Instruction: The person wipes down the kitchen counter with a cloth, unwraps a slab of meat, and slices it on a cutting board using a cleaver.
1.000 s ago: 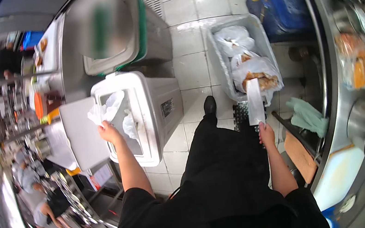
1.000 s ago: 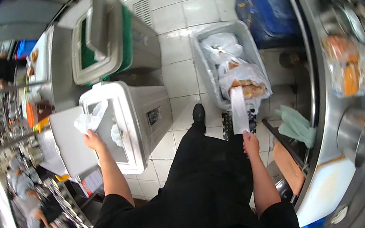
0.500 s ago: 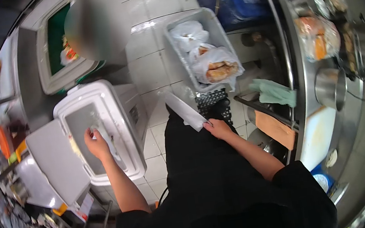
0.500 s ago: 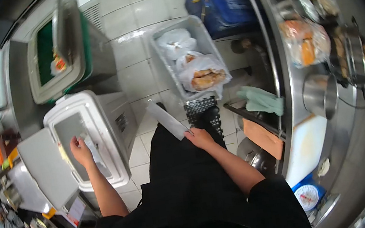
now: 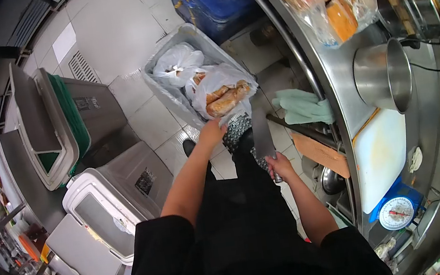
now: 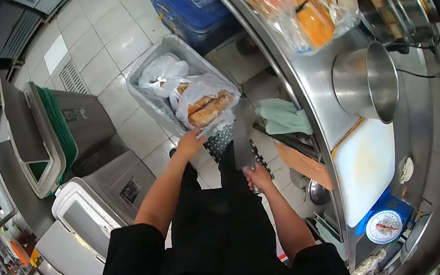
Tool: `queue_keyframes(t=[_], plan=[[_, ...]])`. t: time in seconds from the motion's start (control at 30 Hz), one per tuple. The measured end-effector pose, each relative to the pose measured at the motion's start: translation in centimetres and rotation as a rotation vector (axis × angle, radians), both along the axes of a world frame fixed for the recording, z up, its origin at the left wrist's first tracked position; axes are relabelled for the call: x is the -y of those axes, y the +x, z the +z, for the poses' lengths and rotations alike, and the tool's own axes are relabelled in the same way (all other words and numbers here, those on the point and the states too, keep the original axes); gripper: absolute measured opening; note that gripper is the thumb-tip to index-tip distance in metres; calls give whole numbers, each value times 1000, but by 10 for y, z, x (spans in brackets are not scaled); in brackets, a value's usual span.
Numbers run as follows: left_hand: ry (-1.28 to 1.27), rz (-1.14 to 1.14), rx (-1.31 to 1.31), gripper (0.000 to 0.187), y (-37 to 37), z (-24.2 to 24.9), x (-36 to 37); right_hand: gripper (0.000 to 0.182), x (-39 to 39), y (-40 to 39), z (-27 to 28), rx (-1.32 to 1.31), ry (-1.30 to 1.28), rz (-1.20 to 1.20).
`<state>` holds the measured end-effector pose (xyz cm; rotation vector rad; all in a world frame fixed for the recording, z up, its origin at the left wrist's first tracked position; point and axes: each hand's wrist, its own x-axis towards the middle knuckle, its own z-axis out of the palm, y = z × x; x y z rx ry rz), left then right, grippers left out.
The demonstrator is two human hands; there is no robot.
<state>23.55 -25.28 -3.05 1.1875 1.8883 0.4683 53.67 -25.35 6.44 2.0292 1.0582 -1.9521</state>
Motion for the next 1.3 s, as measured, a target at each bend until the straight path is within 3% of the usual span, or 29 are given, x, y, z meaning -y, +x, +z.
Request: queue_keyframes(t=[0.07, 0.17, 0.23, 0.3, 0.33, 0.43, 0.47, 0.6, 0.7, 0.77, 0.83, 0.9, 0.93, 1.03, 1.1, 1.23, 1.3], plan=[[-201, 52, 73, 45, 10, -19, -34, 28, -5, 2, -8, -24, 19, -12], [-218, 172, 53, 43, 23, -44, -69, 27, -27, -2, -4, -74, -4, -6], [-125, 169, -41, 41, 30, -120, -78, 27, -39, -4, -9, -74, 10, 10], [-144, 406, 244, 41, 30, -189, -91, 23, -59, -15, -6, -78, -30, -5], [-177, 414, 390, 41, 26, -251, -97, 23, -69, -21, -10, -79, -28, -7], [-407, 828, 719, 39, 26, -172, -149, 25, -95, -39, -38, -85, -69, -131], [-375, 923, 869, 39, 20, -194, -151, 24, -98, -44, -50, -90, -49, -162], [-404, 934, 715, 34, -6, -240, -176, 23, -108, -73, -65, -30, -27, -225], [-254, 933, 713, 28, -33, -254, -201, 23, -107, -87, -75, 16, -31, -224], [-386, 684, 557, 26, -48, -264, -218, 23, -107, -94, -80, 38, -16, -219], [-400, 672, 531, 28, -43, -262, -227, 23, -113, -97, -86, 58, 2, -212], [-381, 578, 243, 34, -38, -264, -231, 23, -117, -100, -91, 100, 40, -146], [-393, 580, 244, 34, -34, -266, -228, 23, -118, -101, -93, 105, 30, -144], [-423, 741, 382, 29, -21, -251, -231, 23, -126, -102, -92, 147, 46, -139], [-384, 1096, 973, 28, -10, -232, -224, 26, -132, -100, -89, 163, 34, -93], [-531, 967, 996, 31, -11, -222, -237, 24, -142, -92, -88, 192, 82, 2], [-548, 1174, 1157, 27, -2, -220, -243, 28, -148, -87, -86, 211, 82, 103]])
